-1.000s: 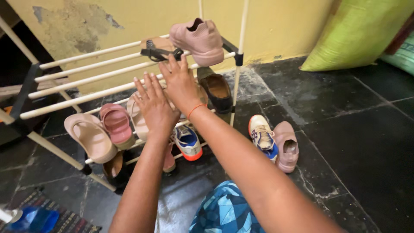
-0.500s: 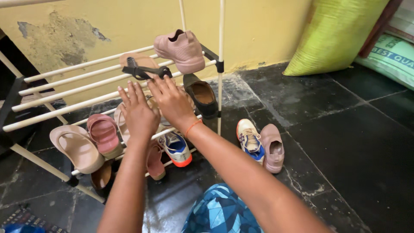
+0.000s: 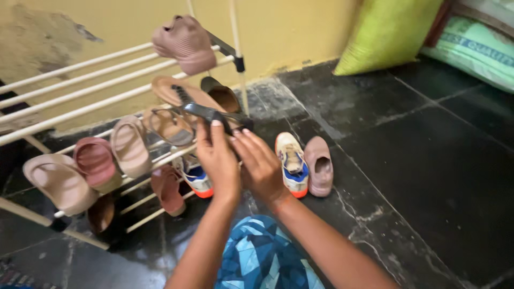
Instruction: The person removes shoes from a white shoe rack and places them on the floor. Then, using a dark cloth, the person wipes the bars and frame of the shoe rack.
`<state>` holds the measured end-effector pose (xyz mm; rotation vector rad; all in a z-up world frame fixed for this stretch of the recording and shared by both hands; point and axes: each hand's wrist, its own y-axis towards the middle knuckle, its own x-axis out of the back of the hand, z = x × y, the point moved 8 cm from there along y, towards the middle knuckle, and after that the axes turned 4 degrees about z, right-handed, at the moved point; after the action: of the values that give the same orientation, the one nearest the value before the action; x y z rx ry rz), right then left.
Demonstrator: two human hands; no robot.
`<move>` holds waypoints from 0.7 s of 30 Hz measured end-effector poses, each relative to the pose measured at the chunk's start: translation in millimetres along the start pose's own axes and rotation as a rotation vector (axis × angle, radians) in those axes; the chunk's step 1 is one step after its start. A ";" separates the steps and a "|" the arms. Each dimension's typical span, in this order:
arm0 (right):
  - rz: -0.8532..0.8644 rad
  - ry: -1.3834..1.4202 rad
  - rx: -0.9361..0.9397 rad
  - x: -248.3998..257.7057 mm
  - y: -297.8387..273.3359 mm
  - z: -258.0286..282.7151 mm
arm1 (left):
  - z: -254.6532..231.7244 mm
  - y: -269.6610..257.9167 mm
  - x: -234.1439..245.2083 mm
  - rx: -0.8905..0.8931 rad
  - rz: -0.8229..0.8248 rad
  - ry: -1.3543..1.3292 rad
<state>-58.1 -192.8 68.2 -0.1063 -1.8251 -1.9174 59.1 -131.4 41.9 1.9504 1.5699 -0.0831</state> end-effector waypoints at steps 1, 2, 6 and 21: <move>-0.019 -0.014 -0.017 11.6 -12.5 -9.1 | 5.9 -11.7 -14.6 -0.036 0.021 0.021; -0.013 -0.044 -0.042 21.1 -25.1 -19.6 | 12.8 -23.3 -28.5 -0.072 0.044 0.041; -0.004 -0.200 -0.144 57.2 -73.5 -67.7 | 83.6 -65.6 -82.8 0.192 0.165 -0.005; 0.161 -0.572 -0.580 98.8 -263.5 -277.6 | 320.6 -218.3 -162.0 0.097 1.164 1.145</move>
<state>-173.5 -490.1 -165.3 -1.0502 -1.4295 -2.3931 -79.8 -410.3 -240.3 2.8473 0.6112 1.6618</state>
